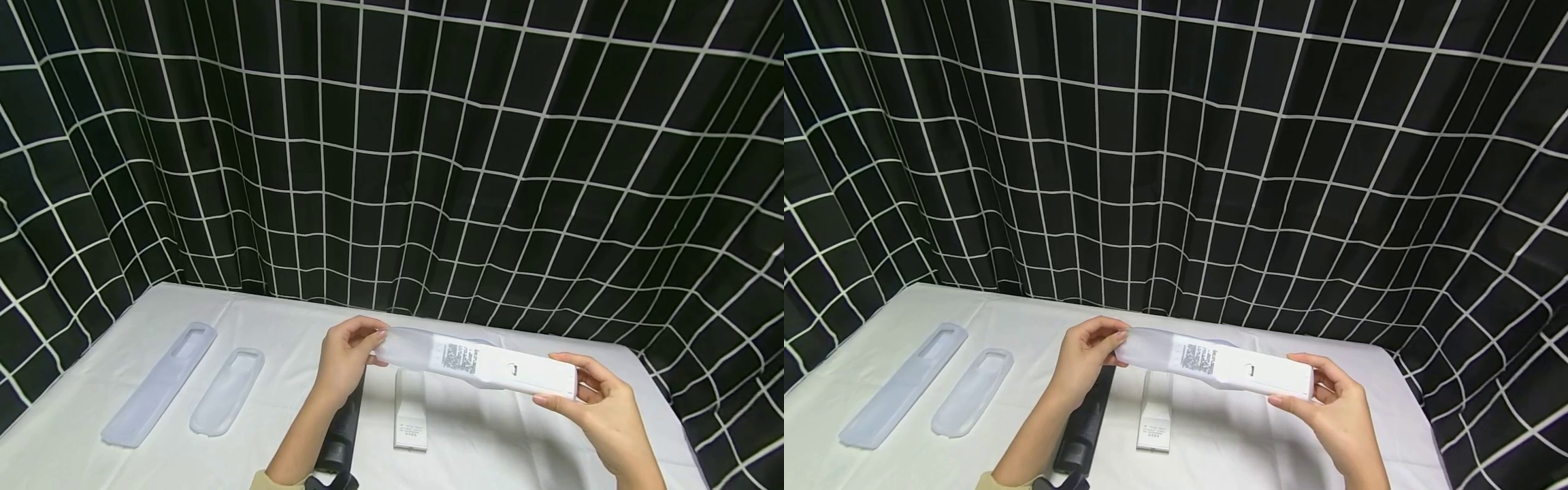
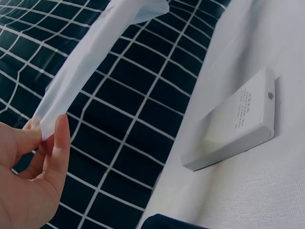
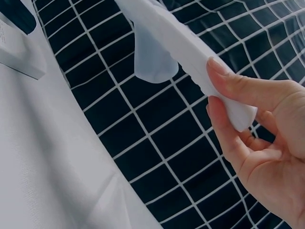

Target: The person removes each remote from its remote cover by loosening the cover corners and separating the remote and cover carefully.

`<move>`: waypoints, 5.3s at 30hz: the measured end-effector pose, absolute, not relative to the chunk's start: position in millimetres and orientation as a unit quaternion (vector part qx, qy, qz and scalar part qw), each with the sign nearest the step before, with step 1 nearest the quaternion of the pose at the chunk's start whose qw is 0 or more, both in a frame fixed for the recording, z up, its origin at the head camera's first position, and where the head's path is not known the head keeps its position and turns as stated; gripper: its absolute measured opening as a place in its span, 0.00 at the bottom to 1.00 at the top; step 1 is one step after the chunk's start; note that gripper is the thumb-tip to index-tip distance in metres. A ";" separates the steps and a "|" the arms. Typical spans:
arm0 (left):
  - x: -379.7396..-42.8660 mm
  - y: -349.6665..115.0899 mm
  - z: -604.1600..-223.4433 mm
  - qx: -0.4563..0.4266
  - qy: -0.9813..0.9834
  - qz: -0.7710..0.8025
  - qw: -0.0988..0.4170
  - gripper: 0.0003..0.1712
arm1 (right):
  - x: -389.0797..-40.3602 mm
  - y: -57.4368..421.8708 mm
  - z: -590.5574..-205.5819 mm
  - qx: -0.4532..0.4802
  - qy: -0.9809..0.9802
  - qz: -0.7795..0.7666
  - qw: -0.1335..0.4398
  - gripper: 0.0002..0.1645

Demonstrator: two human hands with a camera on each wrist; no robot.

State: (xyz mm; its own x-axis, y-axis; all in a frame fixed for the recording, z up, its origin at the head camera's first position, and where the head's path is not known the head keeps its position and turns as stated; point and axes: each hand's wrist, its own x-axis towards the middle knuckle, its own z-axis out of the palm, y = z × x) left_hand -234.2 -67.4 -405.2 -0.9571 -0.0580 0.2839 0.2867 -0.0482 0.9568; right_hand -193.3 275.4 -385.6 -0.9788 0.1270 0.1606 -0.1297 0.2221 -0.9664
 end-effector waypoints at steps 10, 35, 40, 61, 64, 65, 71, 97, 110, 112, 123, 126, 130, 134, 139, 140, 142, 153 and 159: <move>-234.4 -67.2 -407.2 -0.090 -0.691 -0.715 0.053 0.08 | -193.5 279.9 -387.2 0.004 -0.796 0.596 0.105 0.37; -225.6 -55.4 -406.9 -0.154 -0.723 -0.673 -0.028 0.14 | -193.2 283.9 -394.7 0.114 -0.741 0.651 0.122 0.40; -225.2 -52.8 -406.7 -0.158 -0.726 -0.669 -0.023 0.12 | -195.5 282.8 -397.9 0.158 -0.716 0.666 0.138 0.46; -221.2 -42.7 -405.7 -0.193 -0.733 -0.646 -0.091 0.08 | -207.6 253.1 -397.1 0.051 -0.524 0.826 0.203 0.35; -220.0 -41.4 -405.6 -0.196 -0.732 -0.645 -0.099 0.08 | -209.9 247.5 -396.1 0.010 -0.518 0.829 0.210 0.34; -219.7 -40.8 -405.8 -0.199 -0.731 -0.645 -0.102 0.08 | -210.8 245.4 -395.6 -0.003 -0.516 0.830 0.212 0.34; -218.1 -35.7 -408.4 -0.208 -0.725 -0.647 -0.106 0.07 | -212.3 236.1 -393.7 -0.047 -0.501 0.833 0.231 0.33; -214.8 -25.6 -413.9 -0.200 -0.741 -0.629 -0.124 0.08 | -212.2 228.8 -390.5 -0.054 -0.488 0.829 0.267 0.40; -212.8 -15.7 -416.8 -0.197 -0.748 -0.626 -0.096 0.11 | -210.8 229.2 -389.9 -0.050 -0.484 0.841 0.235 0.40; -211.1 -13.6 -416.2 -0.195 -0.749 -0.627 -0.090 0.10 | -210.7 228.6 -390.3 -0.048 -0.492 0.838 0.233 0.41; -207.7 -5.1 -419.7 -0.198 -0.731 -0.647 -0.087 0.10 | -210.1 228.1 -388.8 -0.073 -0.512 0.822 0.238 0.42; -207.7 -4.9 -419.4 -0.198 -0.729 -0.649 -0.091 0.10 | -209.7 228.9 -387.5 -0.080 -0.504 0.825 0.244 0.41; -207.5 -5.0 -419.3 -0.197 -0.725 -0.653 -0.096 0.09 | -210.3 230.2 -387.5 -0.084 -0.488 0.833 0.245 0.40; -207.3 -4.9 -419.4 -0.204 -0.715 -0.661 -0.104 0.10 | -210.8 232.5 -387.4 -0.092 -0.473 0.840 0.249 0.39; -208.0 -5.6 -417.2 -0.197 -0.720 -0.657 -0.104 0.10 | -211.5 234.3 -386.7 -0.097 -0.454 0.848 0.254 0.38; -208.3 -6.0 -416.7 -0.195 -0.723 -0.654 -0.102 0.09 | -211.6 234.4 -386.6 -0.097 -0.450 0.850 0.256 0.38; -208.8 -7.0 -415.8 -0.193 -0.727 -0.651 -0.100 0.09 | -211.8 234.2 -386.6 -0.098 -0.449 0.850 0.259 0.38; -208.2 -10.7 -414.5 -0.198 -0.722 -0.655 -0.102 0.10 | -211.5 234.2 -386.5 -0.107 -0.436 0.853 0.268 0.37; -208.6 -12.2 -412.8 -0.201 -0.718 -0.658 -0.106 0.10 | -211.2 233.4 -385.5 -0.103 -0.425 0.856 0.276 0.36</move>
